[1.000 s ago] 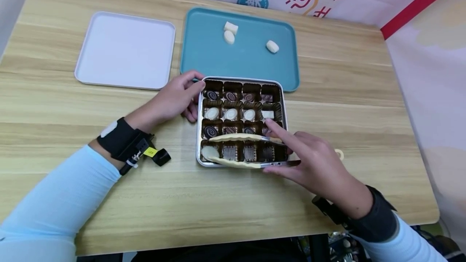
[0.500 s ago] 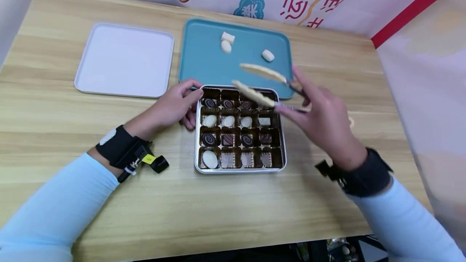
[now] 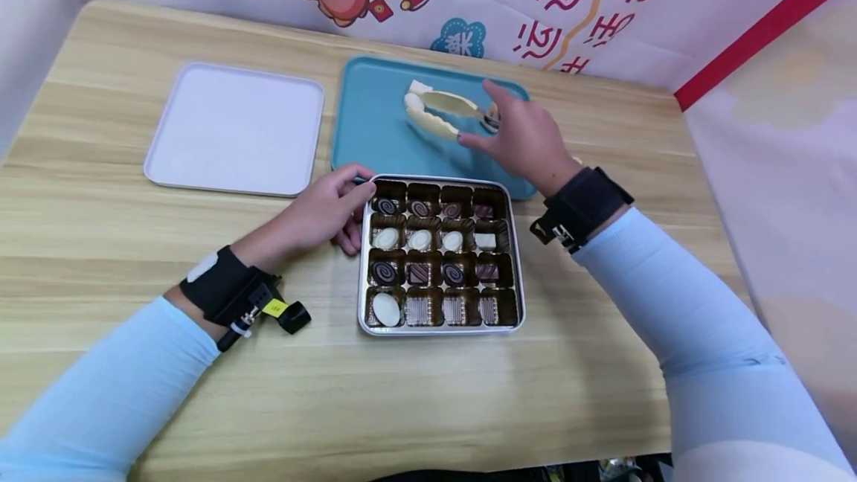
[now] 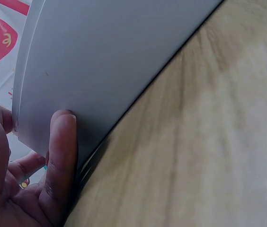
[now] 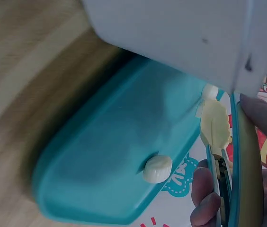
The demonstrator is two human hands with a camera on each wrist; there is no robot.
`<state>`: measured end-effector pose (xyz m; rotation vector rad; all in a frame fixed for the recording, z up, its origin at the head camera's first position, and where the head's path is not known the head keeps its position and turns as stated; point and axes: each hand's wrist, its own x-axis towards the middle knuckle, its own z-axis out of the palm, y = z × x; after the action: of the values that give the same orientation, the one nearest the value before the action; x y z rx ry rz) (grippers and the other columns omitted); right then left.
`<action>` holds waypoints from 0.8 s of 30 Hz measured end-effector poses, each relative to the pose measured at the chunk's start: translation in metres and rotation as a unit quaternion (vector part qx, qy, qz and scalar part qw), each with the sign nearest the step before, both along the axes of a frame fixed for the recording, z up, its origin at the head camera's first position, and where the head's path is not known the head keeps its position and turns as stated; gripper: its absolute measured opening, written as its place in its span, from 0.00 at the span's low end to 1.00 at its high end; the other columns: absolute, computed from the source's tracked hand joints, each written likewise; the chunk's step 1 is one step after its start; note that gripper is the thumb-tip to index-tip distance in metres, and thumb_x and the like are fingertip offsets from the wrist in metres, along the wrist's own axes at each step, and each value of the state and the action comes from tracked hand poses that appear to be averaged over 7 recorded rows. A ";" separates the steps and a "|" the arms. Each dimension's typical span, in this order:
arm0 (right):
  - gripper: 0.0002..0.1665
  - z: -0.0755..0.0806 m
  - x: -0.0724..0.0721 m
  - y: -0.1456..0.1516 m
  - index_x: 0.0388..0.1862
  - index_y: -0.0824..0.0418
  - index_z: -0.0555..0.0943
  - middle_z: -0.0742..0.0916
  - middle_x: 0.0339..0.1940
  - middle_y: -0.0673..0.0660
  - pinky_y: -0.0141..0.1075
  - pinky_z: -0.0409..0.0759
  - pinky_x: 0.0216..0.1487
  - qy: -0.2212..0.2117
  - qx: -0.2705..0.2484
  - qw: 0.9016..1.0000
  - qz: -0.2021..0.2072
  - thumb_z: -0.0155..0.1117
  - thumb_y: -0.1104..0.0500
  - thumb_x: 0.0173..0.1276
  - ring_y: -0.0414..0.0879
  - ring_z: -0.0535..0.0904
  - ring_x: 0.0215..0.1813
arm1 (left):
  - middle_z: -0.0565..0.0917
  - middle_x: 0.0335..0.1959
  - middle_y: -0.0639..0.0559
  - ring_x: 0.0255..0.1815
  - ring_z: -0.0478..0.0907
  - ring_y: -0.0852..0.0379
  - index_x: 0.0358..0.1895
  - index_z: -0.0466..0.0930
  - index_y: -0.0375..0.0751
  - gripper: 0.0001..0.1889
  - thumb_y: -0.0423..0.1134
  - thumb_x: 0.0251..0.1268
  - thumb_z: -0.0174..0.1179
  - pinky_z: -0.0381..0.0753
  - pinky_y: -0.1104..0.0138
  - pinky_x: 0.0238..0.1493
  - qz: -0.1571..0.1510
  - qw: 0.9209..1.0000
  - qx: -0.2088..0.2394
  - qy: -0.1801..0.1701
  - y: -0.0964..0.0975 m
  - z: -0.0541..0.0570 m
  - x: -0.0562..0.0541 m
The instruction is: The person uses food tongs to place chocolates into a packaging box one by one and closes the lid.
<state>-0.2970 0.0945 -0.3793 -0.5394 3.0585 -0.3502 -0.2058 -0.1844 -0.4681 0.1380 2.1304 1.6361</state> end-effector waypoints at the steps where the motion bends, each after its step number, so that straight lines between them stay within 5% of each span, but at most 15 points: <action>1: 0.56 0.000 -0.002 -0.001 0.81 0.57 0.56 0.73 0.21 0.53 0.36 0.60 0.21 0.001 0.002 1.000 -0.002 0.68 0.35 0.64 0.46 0.62 0.19 | 0.78 0.35 0.41 0.21 0.83 0.44 0.68 0.67 0.50 0.21 0.53 0.80 0.47 0.90 0.50 0.26 -0.001 1.000 0.001 0.002 0.001 0.000 0.000; 10: 0.53 -0.004 -0.008 0.002 0.81 0.54 0.56 0.71 0.21 0.54 0.36 0.59 0.22 0.000 0.001 1.000 0.001 0.68 0.37 0.65 0.48 0.61 0.21 | 0.77 0.36 0.40 0.21 0.83 0.45 0.67 0.68 0.51 0.20 0.52 0.80 0.47 0.90 0.51 0.26 -0.008 1.000 -0.006 0.001 0.003 0.002 -0.001; 17: 0.55 -0.006 0.008 0.023 0.81 0.50 0.54 0.87 0.40 0.58 0.39 0.76 0.31 -0.009 -0.003 0.999 0.033 0.72 0.40 0.63 0.50 0.74 0.25 | 0.76 0.37 0.38 0.23 0.83 0.44 0.69 0.65 0.51 0.21 0.52 0.80 0.47 0.90 0.50 0.27 -0.014 1.000 -0.004 -0.012 0.002 0.001 0.001; 24: 0.55 -0.007 0.022 0.045 0.80 0.51 0.59 0.84 0.25 0.58 0.37 0.64 0.21 0.018 0.010 0.999 0.042 0.74 0.39 0.60 0.48 0.69 0.18 | 0.76 0.37 0.38 0.23 0.83 0.44 0.69 0.65 0.51 0.21 0.52 0.80 0.47 0.90 0.50 0.28 -0.014 1.000 -0.011 -0.009 0.002 0.002 0.000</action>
<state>-0.2751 0.1391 -0.3858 -0.6790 3.0583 -0.3109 -0.2062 -0.1824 -0.4665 0.1454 2.1216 1.5916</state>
